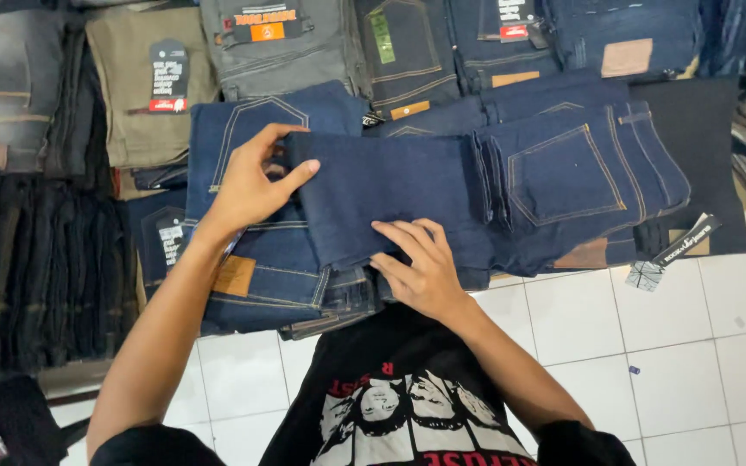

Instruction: Folding and stacking pairs of jeans in a clothing store.

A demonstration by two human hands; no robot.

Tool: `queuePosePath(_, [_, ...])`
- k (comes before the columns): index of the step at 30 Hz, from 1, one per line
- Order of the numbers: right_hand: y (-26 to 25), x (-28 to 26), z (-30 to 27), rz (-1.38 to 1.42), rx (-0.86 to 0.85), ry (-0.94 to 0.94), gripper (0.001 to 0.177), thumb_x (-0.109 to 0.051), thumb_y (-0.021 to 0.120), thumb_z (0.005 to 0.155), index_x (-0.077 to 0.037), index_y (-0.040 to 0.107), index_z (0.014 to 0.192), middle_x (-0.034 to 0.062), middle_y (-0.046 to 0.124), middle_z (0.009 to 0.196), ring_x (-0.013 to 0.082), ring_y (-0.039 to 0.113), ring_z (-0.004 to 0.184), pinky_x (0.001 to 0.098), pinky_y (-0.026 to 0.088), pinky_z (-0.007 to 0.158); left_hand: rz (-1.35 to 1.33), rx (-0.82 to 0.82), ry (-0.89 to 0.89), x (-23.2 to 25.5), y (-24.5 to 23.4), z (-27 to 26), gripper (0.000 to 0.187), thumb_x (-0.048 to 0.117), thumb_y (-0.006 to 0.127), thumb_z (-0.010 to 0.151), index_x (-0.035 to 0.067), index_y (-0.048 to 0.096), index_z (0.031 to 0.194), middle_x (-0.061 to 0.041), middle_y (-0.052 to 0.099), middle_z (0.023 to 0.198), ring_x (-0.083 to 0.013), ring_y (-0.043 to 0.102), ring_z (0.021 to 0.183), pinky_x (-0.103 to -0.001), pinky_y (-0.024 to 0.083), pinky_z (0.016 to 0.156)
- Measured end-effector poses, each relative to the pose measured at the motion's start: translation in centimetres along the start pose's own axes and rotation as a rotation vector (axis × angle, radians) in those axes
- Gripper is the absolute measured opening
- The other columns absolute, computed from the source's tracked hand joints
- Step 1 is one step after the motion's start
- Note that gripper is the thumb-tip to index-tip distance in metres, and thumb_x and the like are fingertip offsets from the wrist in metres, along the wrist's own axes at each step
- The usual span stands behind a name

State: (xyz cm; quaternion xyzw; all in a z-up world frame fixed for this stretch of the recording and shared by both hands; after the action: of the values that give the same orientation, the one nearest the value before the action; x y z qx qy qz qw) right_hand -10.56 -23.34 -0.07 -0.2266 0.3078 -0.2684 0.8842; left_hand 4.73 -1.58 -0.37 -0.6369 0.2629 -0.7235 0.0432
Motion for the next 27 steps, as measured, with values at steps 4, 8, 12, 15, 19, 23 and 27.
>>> queuePosePath(4, [0.5,0.2,0.0,0.011,0.064,-0.027,0.008,-0.014,0.076,0.091,-0.013,0.076,0.083,0.0106,0.075,0.116,0.032,0.071,0.102,0.049,0.047,0.094,-0.007,0.036,0.007,0.1,0.4,-0.5,0.046,0.01,0.082,0.089,0.005,0.064,0.13,-0.021,0.069,0.12,-0.0317,0.073,0.093,-0.036,0.062,0.075])
queuePosePath(8, [0.8,-0.5,0.6,0.022,0.141,-0.041,0.009,-0.014,0.075,0.092,-0.015,0.076,0.083,0.0062,0.077,0.109,0.0283,0.072,0.094,0.0463,0.049,0.089,0.027,0.083,0.04,1.1,0.4,-0.9,0.047,0.007,0.08,0.09,0.003,0.064,0.133,-0.026,0.068,0.119,-0.0364,0.073,0.093,-0.038,0.062,0.075])
queuePosePath(12, [1.6,-0.9,1.0,0.033,0.167,-0.021,0.009,-0.012,0.076,0.09,-0.014,0.076,0.082,0.0061,0.077,0.108,0.0298,0.07,0.089,0.0457,0.052,0.082,0.082,0.137,0.041,2.3,0.9,-1.3,0.042,0.006,0.076,0.093,0.0,0.063,0.133,-0.031,0.066,0.119,-0.0426,0.073,0.093,-0.043,0.062,0.076])
queuePosePath(15, [2.1,-1.1,1.2,0.036,0.147,0.004,0.011,-0.01,0.077,0.089,-0.013,0.074,0.079,0.0064,0.076,0.107,0.0314,0.068,0.088,0.0451,0.052,0.079,0.121,0.161,0.022,2.6,1.2,-1.8,0.039,0.006,0.072,0.096,-0.003,0.062,0.132,-0.033,0.065,0.117,-0.045,0.072,0.092,-0.045,0.062,0.077])
queuePosePath(19, [0.7,-0.8,2.3,0.231,0.043,0.08,0.005,-0.017,0.078,0.086,-0.015,0.076,0.082,0.009,0.075,0.111,0.036,0.068,0.096,0.0469,0.053,0.083,0.181,0.162,-0.178,3.4,2.0,-2.5,0.054,0.019,0.073,0.092,-0.008,0.055,0.134,-0.034,0.065,0.102,-0.0477,0.07,0.084,-0.056,0.056,0.068])
queuePosePath(23, [-4.1,4.1,3.0,0.114,0.163,0.283,0.007,-0.017,0.078,0.085,-0.014,0.076,0.079,0.0069,0.078,0.094,0.031,0.072,0.093,0.0427,0.052,0.087,0.377,0.056,-0.416,1.2,2.6,-3.4,0.043,0.04,0.083,0.083,0.002,0.069,0.097,-0.016,0.07,0.07,-0.0397,0.072,0.071,-0.05,0.052,0.06])
queuePosePath(27, [-5.0,13.3,-1.8,-0.628,-0.095,0.644,0.098,-0.03,0.093,0.079,0.01,0.037,0.148,0.0355,0.044,0.143,0.0518,0.045,0.129,0.0605,0.032,0.104,0.378,0.057,-0.438,1.3,3.2,-3.1,0.032,0.034,0.082,0.083,0.005,0.068,0.087,-0.015,0.066,0.062,-0.0389,0.071,0.069,-0.049,0.049,0.059])
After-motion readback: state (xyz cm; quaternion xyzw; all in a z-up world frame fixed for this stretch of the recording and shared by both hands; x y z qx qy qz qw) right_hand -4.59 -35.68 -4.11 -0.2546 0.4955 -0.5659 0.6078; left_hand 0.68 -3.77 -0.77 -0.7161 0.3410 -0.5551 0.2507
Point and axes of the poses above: each hand's wrist, its own z-axis towards the middle knuckle, its own y-axis out of the palm, x = y × z, the point moved 5 cm from there along z, towards the middle knuckle
